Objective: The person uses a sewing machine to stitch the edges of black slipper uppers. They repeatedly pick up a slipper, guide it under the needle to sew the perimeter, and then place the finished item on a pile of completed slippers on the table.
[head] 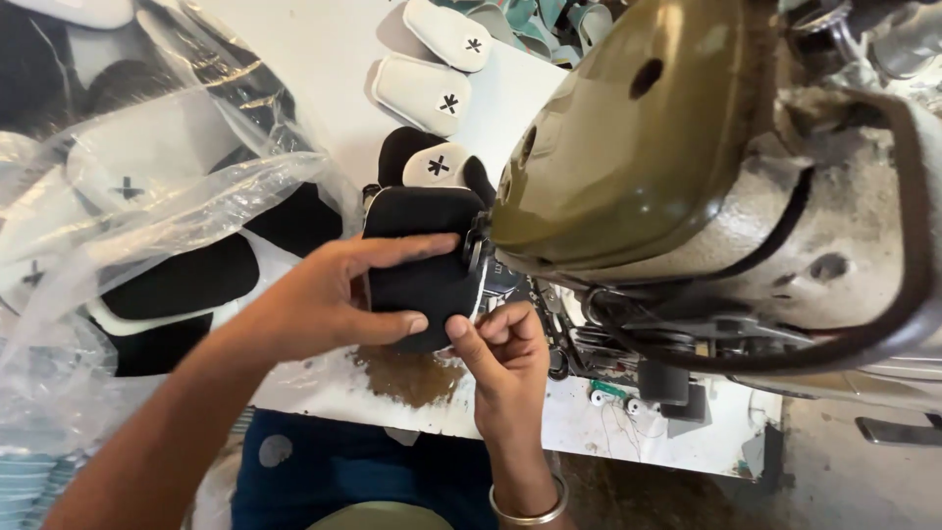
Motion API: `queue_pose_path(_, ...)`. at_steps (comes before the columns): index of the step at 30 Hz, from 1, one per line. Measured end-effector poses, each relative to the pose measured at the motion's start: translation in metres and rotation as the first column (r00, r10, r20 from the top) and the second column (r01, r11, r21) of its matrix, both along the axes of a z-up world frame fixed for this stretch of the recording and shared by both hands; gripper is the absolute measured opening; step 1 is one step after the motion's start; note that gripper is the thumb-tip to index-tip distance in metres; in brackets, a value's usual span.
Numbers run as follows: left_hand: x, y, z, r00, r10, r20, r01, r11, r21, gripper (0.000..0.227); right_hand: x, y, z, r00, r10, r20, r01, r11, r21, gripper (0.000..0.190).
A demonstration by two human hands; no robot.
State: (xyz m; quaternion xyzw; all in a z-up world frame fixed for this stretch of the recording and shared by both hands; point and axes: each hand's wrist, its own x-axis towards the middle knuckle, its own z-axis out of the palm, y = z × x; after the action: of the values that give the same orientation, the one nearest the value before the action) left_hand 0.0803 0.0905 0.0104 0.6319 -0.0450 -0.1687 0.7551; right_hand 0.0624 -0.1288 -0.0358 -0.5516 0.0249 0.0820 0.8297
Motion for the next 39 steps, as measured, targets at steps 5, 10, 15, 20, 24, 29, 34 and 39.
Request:
queue_pose_path(5, 0.024, 0.008, 0.014, 0.996, -0.075, 0.053, 0.069, 0.993, 0.099, 0.075, 0.007, 0.006, 0.01, 1.0, -0.018, -0.001, 0.018, 1.0, 0.005, 0.027)
queue_pose_path(10, 0.038, 0.01, 0.02, 0.989, -0.112, -0.093, 0.118, 0.991, 0.064, 0.077, 0.016, 0.012, 0.018, 0.999, -0.048, 0.012, 0.048, 0.999, 0.0, 0.032)
queue_pose_path(15, 0.038, 0.008, 0.019, 0.993, -0.02, -0.116, 0.017, 0.999, -0.029, 0.076, 0.021, 0.015, 0.012, 0.992, -0.121, 0.045, 0.123, 0.992, -0.034, 0.038)
queue_pose_path(20, -0.001, -0.024, 0.001, 0.965, 0.257, 0.054, -0.261, 0.957, 0.122, 0.074, 0.021, 0.017, 0.018, 0.989, -0.144, 0.014, 0.145, 0.989, -0.04, 0.036)
queue_pose_path(24, -0.043, -0.075, -0.027, 0.735, 0.657, 0.17, -0.671, 0.74, 0.043, 0.065, 0.018, 0.015, 0.016, 0.997, -0.083, -0.001, 0.083, 0.996, 0.023, 0.036)
queue_pose_path(29, -0.043, -0.062, -0.038, 0.62, 0.784, 0.033, -0.781, 0.621, -0.068, 0.045, 0.019, 0.016, 0.01, 0.993, -0.106, 0.042, 0.105, 0.994, 0.026, 0.041)
queue_pose_path(34, -0.051, -0.046, -0.031, 0.602, 0.788, 0.13, -0.785, 0.614, -0.084, 0.038, 0.024, 0.022, 0.016, 0.987, -0.162, 0.011, 0.162, 0.987, -0.014, 0.041)
queue_pose_path(39, -0.082, -0.064, -0.04, 0.668, 0.726, 0.162, -0.737, 0.676, 0.014, 0.041, 0.018, 0.014, 0.015, 0.993, -0.119, 0.015, 0.12, 0.993, -0.019, 0.036)
